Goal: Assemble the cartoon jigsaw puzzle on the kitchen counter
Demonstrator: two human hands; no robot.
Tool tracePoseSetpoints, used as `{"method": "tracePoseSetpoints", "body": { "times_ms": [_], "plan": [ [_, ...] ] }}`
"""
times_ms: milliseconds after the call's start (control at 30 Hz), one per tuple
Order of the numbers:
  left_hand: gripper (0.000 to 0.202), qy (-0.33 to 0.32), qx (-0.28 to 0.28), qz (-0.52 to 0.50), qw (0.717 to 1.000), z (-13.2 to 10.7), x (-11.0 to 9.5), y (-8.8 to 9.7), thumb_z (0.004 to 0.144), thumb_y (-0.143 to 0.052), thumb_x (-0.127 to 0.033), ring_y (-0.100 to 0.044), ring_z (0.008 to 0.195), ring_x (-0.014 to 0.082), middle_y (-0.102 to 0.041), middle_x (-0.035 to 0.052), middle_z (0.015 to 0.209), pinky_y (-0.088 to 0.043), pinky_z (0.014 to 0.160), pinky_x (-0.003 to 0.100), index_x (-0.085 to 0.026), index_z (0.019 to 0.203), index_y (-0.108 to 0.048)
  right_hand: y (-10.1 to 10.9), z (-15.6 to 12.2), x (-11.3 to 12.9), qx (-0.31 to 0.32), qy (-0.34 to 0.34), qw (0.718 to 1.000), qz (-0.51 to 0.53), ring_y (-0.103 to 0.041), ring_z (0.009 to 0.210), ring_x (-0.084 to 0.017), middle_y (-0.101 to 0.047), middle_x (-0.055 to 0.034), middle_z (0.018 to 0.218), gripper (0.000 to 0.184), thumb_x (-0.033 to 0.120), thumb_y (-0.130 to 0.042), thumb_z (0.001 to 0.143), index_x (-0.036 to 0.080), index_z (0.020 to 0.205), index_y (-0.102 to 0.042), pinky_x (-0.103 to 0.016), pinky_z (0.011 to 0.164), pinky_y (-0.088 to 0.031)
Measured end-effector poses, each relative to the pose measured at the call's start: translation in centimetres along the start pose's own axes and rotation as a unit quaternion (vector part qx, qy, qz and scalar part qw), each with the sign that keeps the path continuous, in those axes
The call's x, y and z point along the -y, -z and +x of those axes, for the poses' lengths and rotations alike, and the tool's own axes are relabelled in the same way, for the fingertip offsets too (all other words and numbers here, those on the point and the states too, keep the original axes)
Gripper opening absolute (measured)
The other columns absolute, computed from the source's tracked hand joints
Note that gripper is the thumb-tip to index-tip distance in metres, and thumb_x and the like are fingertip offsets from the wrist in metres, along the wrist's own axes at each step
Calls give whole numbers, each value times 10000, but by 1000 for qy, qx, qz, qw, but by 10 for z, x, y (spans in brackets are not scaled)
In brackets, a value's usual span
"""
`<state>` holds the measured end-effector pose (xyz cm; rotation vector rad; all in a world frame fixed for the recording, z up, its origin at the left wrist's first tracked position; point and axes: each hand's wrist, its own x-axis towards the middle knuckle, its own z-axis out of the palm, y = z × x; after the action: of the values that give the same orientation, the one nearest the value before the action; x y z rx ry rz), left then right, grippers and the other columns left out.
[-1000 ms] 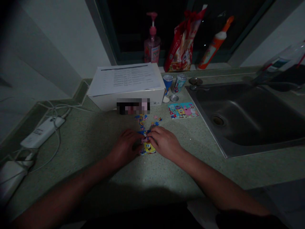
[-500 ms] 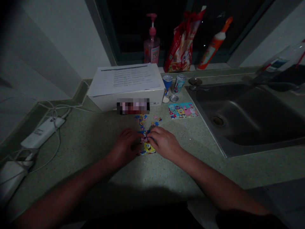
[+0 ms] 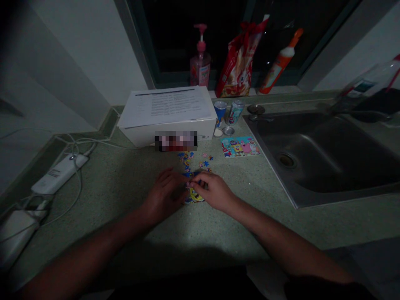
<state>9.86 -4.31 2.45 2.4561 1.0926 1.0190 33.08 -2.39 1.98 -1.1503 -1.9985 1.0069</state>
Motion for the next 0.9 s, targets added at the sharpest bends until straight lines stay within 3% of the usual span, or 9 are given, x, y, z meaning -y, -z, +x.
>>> {"method": "tracePoseSetpoints", "body": {
  "times_ms": [200,333,533,667,767,900],
  "plan": [
    [337,-19,2,15,1000,1,-4,2,953,-699,-115,-759,1106,262,-820,63,1153,-507,1184,583,-246,1263,-678,-9,2,-3,14,-80,991,107,-571,600,-136,-652,33,695,220,399,-692,964,223,832,-689,-258,563,-442],
    [305,-13,-1,17,1000,1,-3,1,960,-694,-125,-767,1090,259,-823,58,1133,-511,1184,586,-250,1238,-686,-10,5,-4,22,-94,986,133,-558,603,-141,-635,32,685,285,469,-698,934,229,791,-642,-261,563,-433],
    [312,-8,-7,-3,1000,2,-2,2,965,-697,-134,-755,1087,268,-809,77,1136,-559,1116,559,-233,1260,-680,-7,7,-6,30,-103,985,133,-566,615,-154,-653,16,697,267,458,-684,938,224,810,-663,-280,585,-444],
    [322,86,7,-44,995,0,-1,8,939,-696,-135,-745,1091,272,-787,89,1165,-621,959,459,-229,1246,-698,-7,8,-4,-6,-122,980,156,-631,662,-168,-735,-17,748,233,439,-721,909,220,830,-726,-299,639,-499],
    [185,182,34,-69,980,-2,-1,14,935,-706,-171,-746,946,255,-785,68,1029,-617,842,413,-229,1107,-739,-8,8,0,-31,-146,971,187,-697,735,-188,-793,-46,828,219,447,-750,892,232,848,-758,-321,696,-543],
    [80,222,58,-99,968,-7,-6,19,925,-703,-184,-711,780,223,-770,39,880,-574,726,371,-244,943,-755,-13,7,3,-52,-142,969,194,-631,649,-166,-761,-28,757,249,489,-769,874,242,851,-784,-308,625,-486]
  ]
}}
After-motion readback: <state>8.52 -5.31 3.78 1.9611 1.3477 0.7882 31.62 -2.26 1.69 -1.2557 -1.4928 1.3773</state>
